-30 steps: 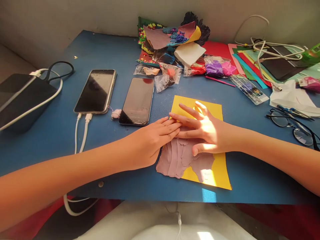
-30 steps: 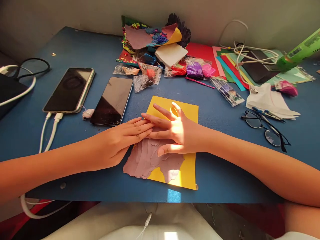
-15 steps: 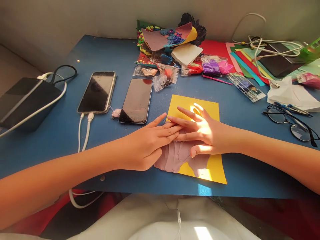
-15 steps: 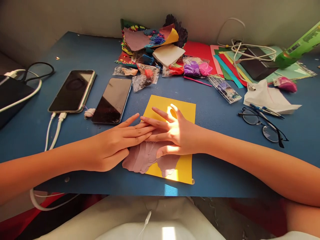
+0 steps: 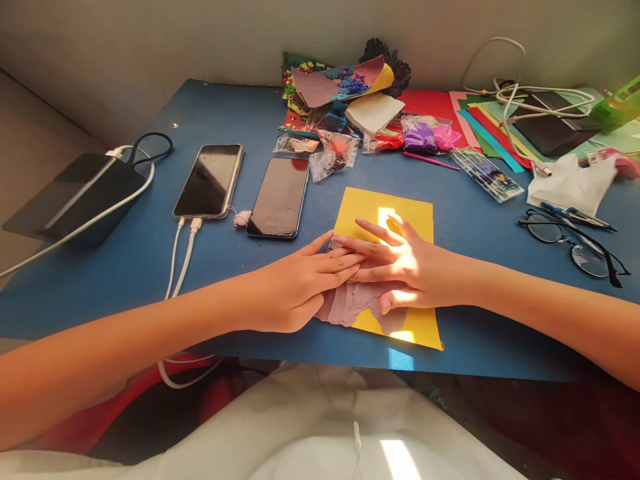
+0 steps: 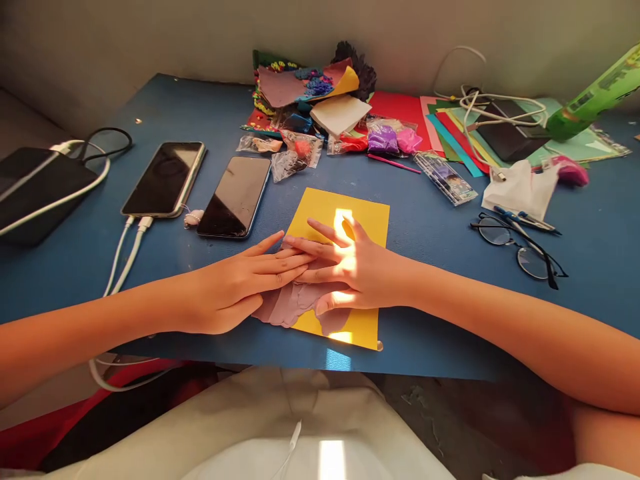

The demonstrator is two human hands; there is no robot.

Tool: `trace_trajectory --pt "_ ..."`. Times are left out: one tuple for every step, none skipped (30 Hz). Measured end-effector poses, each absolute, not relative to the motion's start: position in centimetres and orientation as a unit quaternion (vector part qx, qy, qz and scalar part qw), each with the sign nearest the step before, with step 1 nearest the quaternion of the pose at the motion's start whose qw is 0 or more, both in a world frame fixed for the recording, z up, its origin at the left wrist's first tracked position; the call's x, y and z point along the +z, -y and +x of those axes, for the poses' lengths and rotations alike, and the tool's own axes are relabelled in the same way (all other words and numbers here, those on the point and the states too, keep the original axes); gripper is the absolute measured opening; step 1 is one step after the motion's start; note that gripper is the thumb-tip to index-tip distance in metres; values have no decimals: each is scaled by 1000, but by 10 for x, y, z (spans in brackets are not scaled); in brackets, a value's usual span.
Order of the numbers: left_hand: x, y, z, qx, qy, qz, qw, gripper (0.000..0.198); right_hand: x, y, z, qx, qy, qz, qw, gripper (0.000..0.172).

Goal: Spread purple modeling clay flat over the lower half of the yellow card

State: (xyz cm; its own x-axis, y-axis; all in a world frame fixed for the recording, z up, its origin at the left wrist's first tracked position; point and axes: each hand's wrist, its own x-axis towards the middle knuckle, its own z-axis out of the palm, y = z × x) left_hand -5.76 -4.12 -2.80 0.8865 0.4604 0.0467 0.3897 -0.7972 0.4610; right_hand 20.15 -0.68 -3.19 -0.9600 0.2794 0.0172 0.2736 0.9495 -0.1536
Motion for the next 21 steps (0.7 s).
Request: trace_trajectory --pt "-28 42 -57 77 -225 945 224 63 -32 8 202 77 987 -140 21 56" --pt "-29 43 -57 75 -226 945 223 62 -32 9 202 79 987 -140 21 56" --pt "-29 44 -57 74 -226 946 221 61 -31 11 202 79 987 -141 21 56" --pt "-29 45 -56 73 -226 946 220 61 -31 12 202 78 987 -141 22 56" --pt "-29 46 -56 72 -225 947 220 60 -31 13 202 76 987 -141 24 55" --pt "-28 47 -55 72 -223 947 220 60 -30 15 203 75 987 -140 27 55" --pt "-27 48 -55 74 -222 947 221 59 -30 16 203 74 987 -140 29 55" --pt "-26 50 -54 75 -221 947 222 59 -29 18 203 74 987 -139 32 55" --pt "-24 52 -53 77 -221 946 225 59 -29 19 203 74 987 -139 33 56" --pt "-22 53 -53 78 -222 945 227 59 -29 20 203 74 987 -138 33 56" --pt "-21 55 -52 79 -224 944 229 59 -29 21 203 74 987 -138 31 56" --pt "-19 57 -51 79 -225 944 229 59 -29 22 203 75 987 -139 28 56" --pt "-18 58 -50 77 -225 944 229 59 -28 23 204 77 987 -140 25 56" --pt "-17 60 -50 75 -225 944 228 59 -28 24 204 79 987 -140 23 55" --pt "-16 61 -49 73 -224 945 225 60 -28 25 204 81 987 -141 20 54" --pt "-16 62 -49 69 -223 946 224 61 -28 26 204 82 986 -143 18 53" --pt "-16 63 -48 67 -223 947 222 62 -28 28 205 83 986 -145 18 53" --pt "-16 64 -48 65 -223 947 222 63 -27 29 205 84 985 -147 20 53" --pt "-16 65 -48 64 -225 947 222 64 -27 30 205 85 985 -149 21 53" --pt "-17 66 -48 64 -227 946 222 63 -26 31 205 86 985 -150 24 54" --pt "-17 67 -48 64 -228 946 223 63 -26 32 206 87 985 -148 27 55"
